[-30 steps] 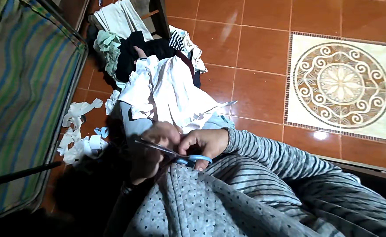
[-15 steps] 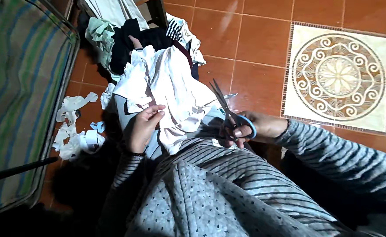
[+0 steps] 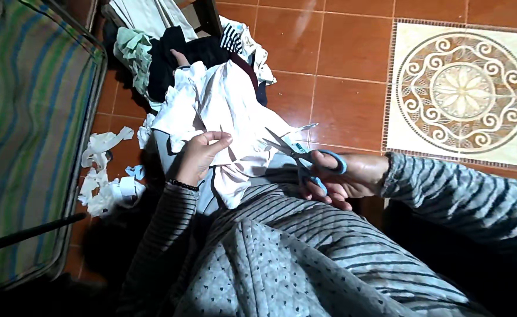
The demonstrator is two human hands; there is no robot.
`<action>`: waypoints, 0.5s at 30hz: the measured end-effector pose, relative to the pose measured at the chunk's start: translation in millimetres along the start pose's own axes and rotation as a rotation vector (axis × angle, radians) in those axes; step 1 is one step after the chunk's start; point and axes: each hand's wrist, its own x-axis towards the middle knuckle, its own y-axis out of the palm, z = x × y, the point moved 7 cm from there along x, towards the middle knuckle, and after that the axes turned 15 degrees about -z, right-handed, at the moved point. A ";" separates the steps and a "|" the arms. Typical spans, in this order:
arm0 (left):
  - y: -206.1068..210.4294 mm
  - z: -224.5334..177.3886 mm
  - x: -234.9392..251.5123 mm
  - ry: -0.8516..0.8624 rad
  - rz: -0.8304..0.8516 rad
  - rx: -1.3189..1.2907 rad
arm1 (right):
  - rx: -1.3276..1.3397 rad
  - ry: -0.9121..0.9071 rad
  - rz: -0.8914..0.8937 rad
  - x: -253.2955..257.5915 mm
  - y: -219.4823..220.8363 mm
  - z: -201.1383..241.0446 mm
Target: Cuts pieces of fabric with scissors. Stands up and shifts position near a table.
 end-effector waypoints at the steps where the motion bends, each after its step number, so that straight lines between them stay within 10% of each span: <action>1: 2.8 -0.6 2.2 0.008 -0.003 0.013 | -0.011 0.027 -0.015 -1.2 0.0 -0.1; 15: 22.1 -30.0 -5.6 0.006 0.067 -0.248 | -0.254 -0.092 0.079 -5.3 5.4 8.1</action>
